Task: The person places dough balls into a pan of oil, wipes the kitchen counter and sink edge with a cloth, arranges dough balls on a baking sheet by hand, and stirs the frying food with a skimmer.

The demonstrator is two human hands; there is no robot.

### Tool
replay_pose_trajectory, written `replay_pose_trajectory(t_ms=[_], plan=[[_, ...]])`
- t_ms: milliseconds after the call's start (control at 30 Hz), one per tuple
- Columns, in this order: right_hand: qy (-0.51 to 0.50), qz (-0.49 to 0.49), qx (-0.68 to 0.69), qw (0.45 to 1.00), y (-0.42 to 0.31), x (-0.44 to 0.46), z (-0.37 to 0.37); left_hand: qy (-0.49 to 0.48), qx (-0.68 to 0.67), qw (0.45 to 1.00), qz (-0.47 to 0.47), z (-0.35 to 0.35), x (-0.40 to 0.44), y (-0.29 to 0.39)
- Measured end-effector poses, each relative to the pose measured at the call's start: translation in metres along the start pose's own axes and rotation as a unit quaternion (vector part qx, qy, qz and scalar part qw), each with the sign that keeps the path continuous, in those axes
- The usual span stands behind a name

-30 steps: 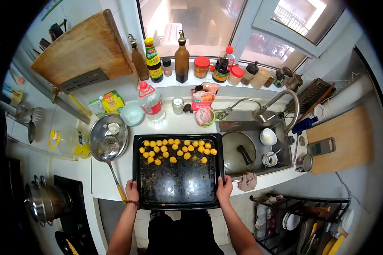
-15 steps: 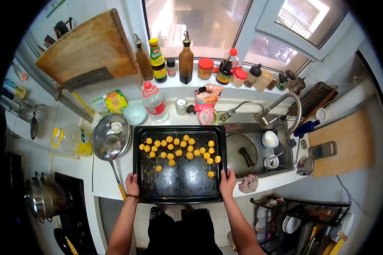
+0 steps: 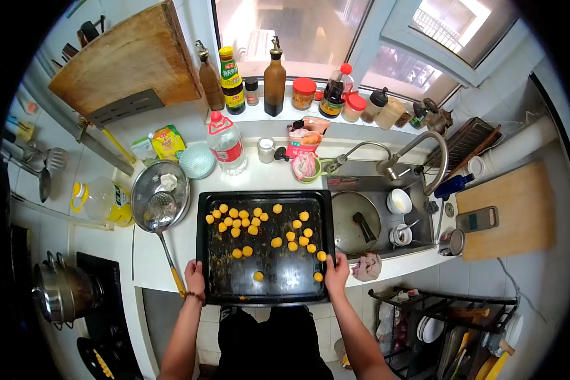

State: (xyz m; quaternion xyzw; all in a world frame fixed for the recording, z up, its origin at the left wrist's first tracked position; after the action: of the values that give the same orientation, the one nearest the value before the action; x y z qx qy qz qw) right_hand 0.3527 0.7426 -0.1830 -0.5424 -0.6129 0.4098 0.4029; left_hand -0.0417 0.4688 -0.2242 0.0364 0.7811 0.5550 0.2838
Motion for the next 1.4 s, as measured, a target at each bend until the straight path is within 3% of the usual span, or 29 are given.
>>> replay_pose_trajectory(t_ms=[100, 167, 233, 300, 400, 467, 633, 733, 800, 900, 1167, 1233, 1333, 1400], plan=[[0.004, -0.045, -0.103, 0.994, 0.001, 0.050, 0.026, 0.018, 0.005, 1.000, 0.020, 0.019, 0.022, 0.019], [0.013, -0.042, -0.015, 0.999, -0.002, 0.055, 0.032, 0.006, -0.012, 1.000, 0.005, 0.021, 0.028, 0.024], [-0.031, -0.050, -0.046, 0.997, 0.011, 0.032, 0.015, 0.010, -0.015, 0.999, 0.028, 0.006, 0.015, 0.007], [-0.009, -0.023, 0.027, 0.999, 0.009, 0.001, 0.009, 0.017, -0.005, 1.000, 0.010, -0.008, 0.008, -0.019], [-0.010, -0.011, 0.016, 1.000, 0.018, 0.021, 0.024, 0.043, 0.003, 0.999, 0.009, 0.005, 0.026, -0.024], [-0.022, -0.007, -0.135, 0.991, -0.001, 0.047, 0.039, 0.047, 0.002, 0.999, 0.001, 0.012, 0.033, -0.018], [-0.015, -0.052, -0.023, 0.998, 0.019, 0.010, 0.015, 0.022, -0.010, 1.000, 0.011, -0.008, 0.005, -0.037], [0.004, -0.018, 0.025, 1.000, 0.051, -0.004, 0.012, 0.045, -0.016, 0.999, -0.003, -0.009, -0.008, -0.033], [-0.009, -0.042, -0.051, 0.998, 0.038, 0.029, 0.026, 0.038, -0.011, 0.999, 0.017, 0.006, 0.009, -0.006], [0.006, -0.069, -0.027, 0.997, 0.012, 0.070, 0.053, 0.038, -0.009, 0.999, 0.038, 0.026, 0.050, 0.013], [-0.006, -0.038, -0.029, 0.999, 0.021, 0.029, 0.027, 0.051, -0.060, 0.997, 0.016, 0.017, 0.025, -0.021], [-0.001, -0.063, -0.107, 0.992, 0.018, 0.047, 0.039, 0.049, -0.024, 0.998, -0.012, 0.021, 0.033, -0.016], [-0.002, -0.060, -0.104, 0.993, 0.006, 0.055, 0.043, 0.038, -0.010, 0.999, -0.025, 0.019, 0.039, -0.008], [-0.012, -0.067, -0.013, 0.998, 0.023, 0.051, 0.039, 0.031, -0.021, 0.999, 0.005, 0.010, 0.027, -0.008]])
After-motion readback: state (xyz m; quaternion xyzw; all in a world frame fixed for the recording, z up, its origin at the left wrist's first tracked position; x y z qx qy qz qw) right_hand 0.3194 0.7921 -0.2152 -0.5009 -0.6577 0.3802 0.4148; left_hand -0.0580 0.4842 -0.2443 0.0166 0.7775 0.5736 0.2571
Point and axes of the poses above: each hand's wrist, its own x-axis towards the middle knuckle, its own z-axis out of the palm, y = z × x, the point moved 3 cm from there along x, towards the middle knuckle, and after that the axes turned 8 degrees about -z, right-handed, at the moved point
